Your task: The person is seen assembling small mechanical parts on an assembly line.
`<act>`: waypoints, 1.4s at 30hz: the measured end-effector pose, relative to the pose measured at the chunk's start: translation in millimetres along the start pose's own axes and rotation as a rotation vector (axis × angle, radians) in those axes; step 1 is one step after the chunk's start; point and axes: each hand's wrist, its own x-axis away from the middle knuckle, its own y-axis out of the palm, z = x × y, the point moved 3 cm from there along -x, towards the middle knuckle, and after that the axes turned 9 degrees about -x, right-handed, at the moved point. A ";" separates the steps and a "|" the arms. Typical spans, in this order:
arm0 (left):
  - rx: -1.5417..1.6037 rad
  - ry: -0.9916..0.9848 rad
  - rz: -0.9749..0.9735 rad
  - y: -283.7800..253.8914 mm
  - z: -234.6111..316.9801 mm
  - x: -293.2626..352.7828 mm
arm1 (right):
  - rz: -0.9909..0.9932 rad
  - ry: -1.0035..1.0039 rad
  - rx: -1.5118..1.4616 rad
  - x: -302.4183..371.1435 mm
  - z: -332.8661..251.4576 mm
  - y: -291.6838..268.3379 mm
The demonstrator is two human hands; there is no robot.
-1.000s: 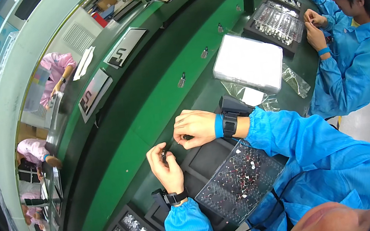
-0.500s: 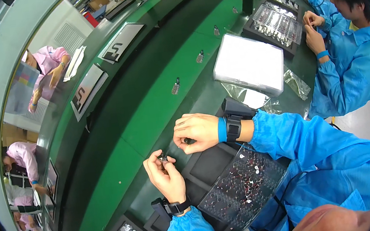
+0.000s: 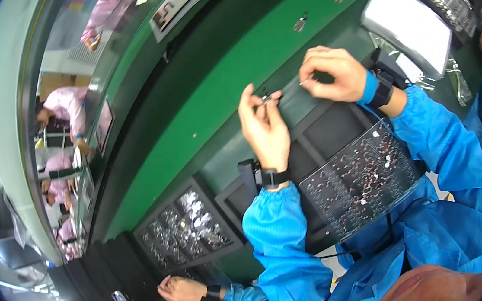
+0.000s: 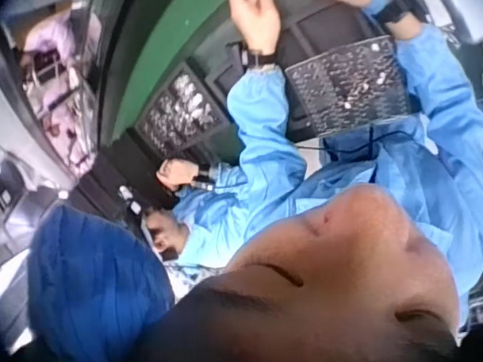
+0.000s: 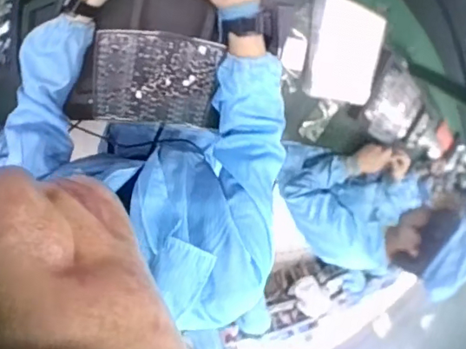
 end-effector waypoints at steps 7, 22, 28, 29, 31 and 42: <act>-0.055 0.010 -0.017 -6.5 7.4 3.2 | 0.007 0.014 -0.039 0.0 -5.4 6.7; -0.166 0.123 -0.044 -8.9 13.8 1.5 | -0.052 0.040 -0.065 -0.1 -5.1 8.7; -0.112 0.090 -0.059 -6.2 12.9 2.6 | -0.062 0.009 -0.072 0.9 -6.1 9.4; -0.081 0.075 -0.060 -5.1 13.5 2.8 | -0.068 -0.007 -0.051 -0.1 -7.8 9.1; -0.049 0.057 -0.062 -4.8 11.8 3.6 | -0.075 -0.018 -0.031 -1.1 -11.0 8.4; -0.235 0.080 -0.277 -3.5 13.9 2.0 | -0.174 0.035 0.061 -5.2 -17.4 9.0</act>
